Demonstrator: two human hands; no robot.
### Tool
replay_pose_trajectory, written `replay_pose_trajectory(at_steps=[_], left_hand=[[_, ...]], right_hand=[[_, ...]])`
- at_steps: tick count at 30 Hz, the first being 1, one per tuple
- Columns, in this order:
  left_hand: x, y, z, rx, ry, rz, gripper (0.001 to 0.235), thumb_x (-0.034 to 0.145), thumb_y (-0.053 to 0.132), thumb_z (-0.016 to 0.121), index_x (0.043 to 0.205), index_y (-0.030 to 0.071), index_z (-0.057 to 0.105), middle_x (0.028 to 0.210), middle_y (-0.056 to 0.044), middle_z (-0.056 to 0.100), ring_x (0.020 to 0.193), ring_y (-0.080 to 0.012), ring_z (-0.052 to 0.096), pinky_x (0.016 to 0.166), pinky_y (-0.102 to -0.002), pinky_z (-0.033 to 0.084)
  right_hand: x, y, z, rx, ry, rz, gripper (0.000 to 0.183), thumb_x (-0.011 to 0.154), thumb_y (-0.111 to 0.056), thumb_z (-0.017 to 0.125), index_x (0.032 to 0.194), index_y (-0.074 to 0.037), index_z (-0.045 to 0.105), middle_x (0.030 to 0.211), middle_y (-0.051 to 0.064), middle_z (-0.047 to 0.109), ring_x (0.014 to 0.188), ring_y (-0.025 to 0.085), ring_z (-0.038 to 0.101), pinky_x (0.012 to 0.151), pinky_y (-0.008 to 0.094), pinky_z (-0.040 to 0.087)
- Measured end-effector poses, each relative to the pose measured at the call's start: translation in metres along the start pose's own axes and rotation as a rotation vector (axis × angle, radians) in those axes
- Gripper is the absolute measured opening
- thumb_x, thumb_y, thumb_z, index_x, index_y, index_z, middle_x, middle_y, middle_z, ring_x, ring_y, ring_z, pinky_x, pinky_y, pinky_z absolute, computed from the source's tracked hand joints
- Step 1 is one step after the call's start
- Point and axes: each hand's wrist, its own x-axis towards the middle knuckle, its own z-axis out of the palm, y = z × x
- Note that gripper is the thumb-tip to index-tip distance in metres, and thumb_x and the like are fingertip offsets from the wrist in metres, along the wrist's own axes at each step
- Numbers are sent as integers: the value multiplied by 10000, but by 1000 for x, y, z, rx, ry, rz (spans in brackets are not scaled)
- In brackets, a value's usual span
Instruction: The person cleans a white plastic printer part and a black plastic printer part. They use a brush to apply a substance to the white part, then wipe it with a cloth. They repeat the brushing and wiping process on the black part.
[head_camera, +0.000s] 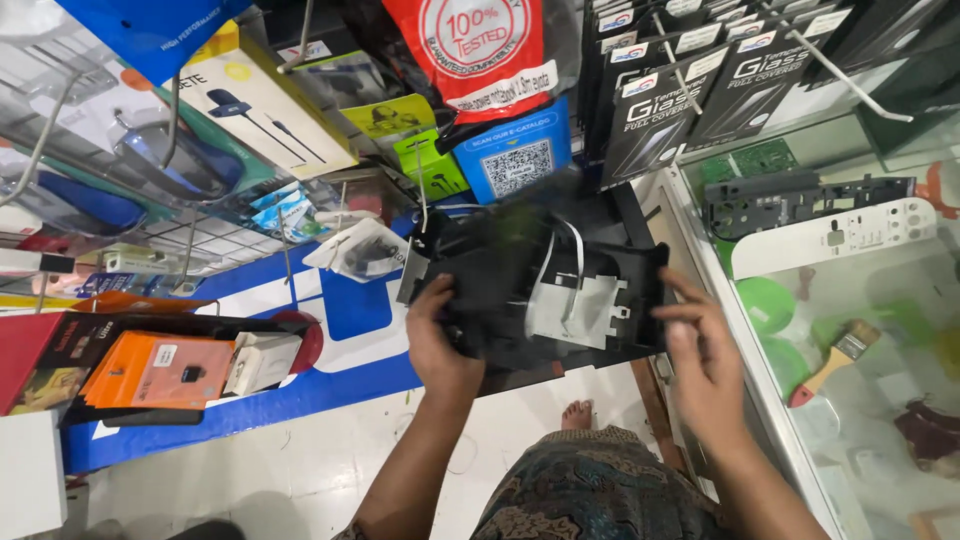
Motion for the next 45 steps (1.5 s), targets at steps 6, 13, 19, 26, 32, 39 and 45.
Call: replay_pose_trajectory(at_steps=[6,13,19,26,32,39,45], left_hand=[[16,28,4,-380,314,-148,135,901,-131,526,964,-14,552,1060,-198,654,1093,-361,683,968,-369,541],[10,39,-23,-680,282,80,273,947,115,693,921,-55,482,973,-299,615,1011,-450,658,960,-538,584],[14,138,9,-773,-433,107,593,1068,628,511,1178,46,553,1246,-221,639,1225,-386,644,1097,-503,519],[-33,256,82,-535,-842,791,461,1054,345,332,1139,26,653,1256,-134,663,1120,-321,642,947,-486,466],[-166,272,157,-708,-905,1159,111,1020,46,578,1049,109,664,1181,-109,668,949,-275,621,820,-436,507],[-273,269,194,-730,-1122,1194,192,979,35,571,1118,122,670,1138,-129,643,987,-305,615,871,-460,458],[-307,293,189,-784,-1291,1252,610,924,424,790,1418,147,564,1412,-130,629,1294,-308,626,1114,-579,414]], right_hand=[[-15,37,8,-162,49,112,182,970,-26,630,1150,-45,645,1475,258,501,1396,493,432,1145,611,305],[-21,25,-6,-170,132,91,252,971,-23,620,1221,-33,598,1524,281,459,1397,485,443,1081,523,398],[-92,73,-88,-151,350,140,537,1075,-178,389,1569,22,327,1603,147,392,1496,223,335,1253,373,228],[-233,47,-199,310,1375,810,1076,722,-828,435,1523,-111,403,1408,1,580,1277,162,575,1121,402,462],[-366,69,-219,751,1341,683,564,920,-417,573,1322,-23,601,1220,185,680,1060,348,661,941,500,540],[-411,87,-232,745,1327,765,583,840,-130,642,1386,39,526,1298,220,640,1095,326,626,1002,453,502],[-489,113,-241,767,1440,818,529,952,-160,532,1458,-18,475,1396,175,567,1202,308,561,1089,478,442]])
